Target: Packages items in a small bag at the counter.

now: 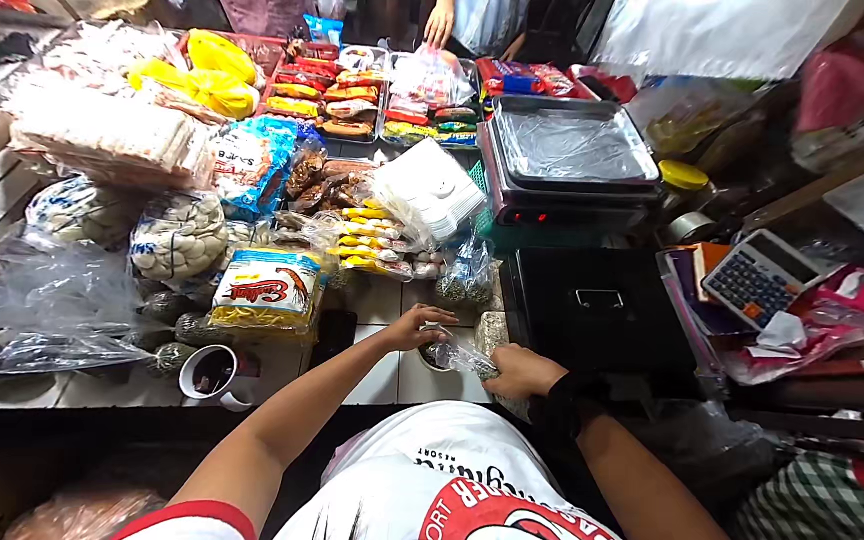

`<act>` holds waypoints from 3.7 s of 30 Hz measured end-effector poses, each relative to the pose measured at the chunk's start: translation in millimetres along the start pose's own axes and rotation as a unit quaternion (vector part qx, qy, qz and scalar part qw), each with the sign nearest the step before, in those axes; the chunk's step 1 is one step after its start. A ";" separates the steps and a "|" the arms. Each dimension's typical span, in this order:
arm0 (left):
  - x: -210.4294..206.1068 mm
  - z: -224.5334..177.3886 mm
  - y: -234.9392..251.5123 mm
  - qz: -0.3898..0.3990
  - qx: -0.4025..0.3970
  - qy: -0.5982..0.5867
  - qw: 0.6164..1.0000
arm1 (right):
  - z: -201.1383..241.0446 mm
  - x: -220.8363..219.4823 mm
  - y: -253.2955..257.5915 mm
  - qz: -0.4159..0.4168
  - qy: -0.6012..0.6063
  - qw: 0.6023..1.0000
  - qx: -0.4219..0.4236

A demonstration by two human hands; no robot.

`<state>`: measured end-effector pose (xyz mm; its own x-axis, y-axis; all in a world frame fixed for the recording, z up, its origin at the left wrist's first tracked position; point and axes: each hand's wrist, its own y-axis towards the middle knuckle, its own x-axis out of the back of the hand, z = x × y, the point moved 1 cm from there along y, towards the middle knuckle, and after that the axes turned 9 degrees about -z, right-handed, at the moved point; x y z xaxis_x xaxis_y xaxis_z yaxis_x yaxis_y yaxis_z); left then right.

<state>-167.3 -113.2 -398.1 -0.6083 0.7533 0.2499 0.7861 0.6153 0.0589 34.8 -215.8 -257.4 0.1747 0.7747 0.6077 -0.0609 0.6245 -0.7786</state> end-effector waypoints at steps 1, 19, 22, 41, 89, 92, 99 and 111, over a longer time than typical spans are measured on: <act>2.4 -2.1 -0.8 0.009 0.006 -0.016 1.000 | -0.8 0.7 0.0 0.003 0.003 1.000 -0.001; -10.7 0.7 -20.7 -0.069 0.012 -0.008 0.998 | 22.7 39.3 6.3 0.054 -0.081 0.994 -0.056; -7.3 -0.2 -27.4 -0.081 -0.007 0.013 0.997 | 23.8 37.8 9.9 0.062 -0.080 0.994 -0.052; -84.5 29.8 -88.0 -0.178 0.041 0.281 0.942 | 1.1 3.1 5.6 0.064 -0.010 0.998 -0.017; 28.1 -191.9 73.4 0.178 -0.153 0.228 0.945 | -49.3 -121.4 -8.4 -0.477 0.209 0.839 0.158; 31.7 -243.2 85.0 0.157 -0.260 0.250 0.920 | -41.7 -102.6 -20.5 -0.523 0.241 0.796 0.184; 18.3 -353.8 99.8 0.187 -0.380 0.295 0.856 | -26.9 -47.9 -56.2 -0.584 0.357 0.702 0.196; 72.0 -468.5 235.2 0.019 -0.155 0.397 0.904 | -94.6 -74.1 -103.2 -0.636 0.444 0.629 0.056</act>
<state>25.0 -23.1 86.5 -0.4070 0.2928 0.8653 0.8726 0.4046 0.2735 121.1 -347.0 -236.9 0.6276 -0.6888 0.3628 0.6234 0.7238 0.2959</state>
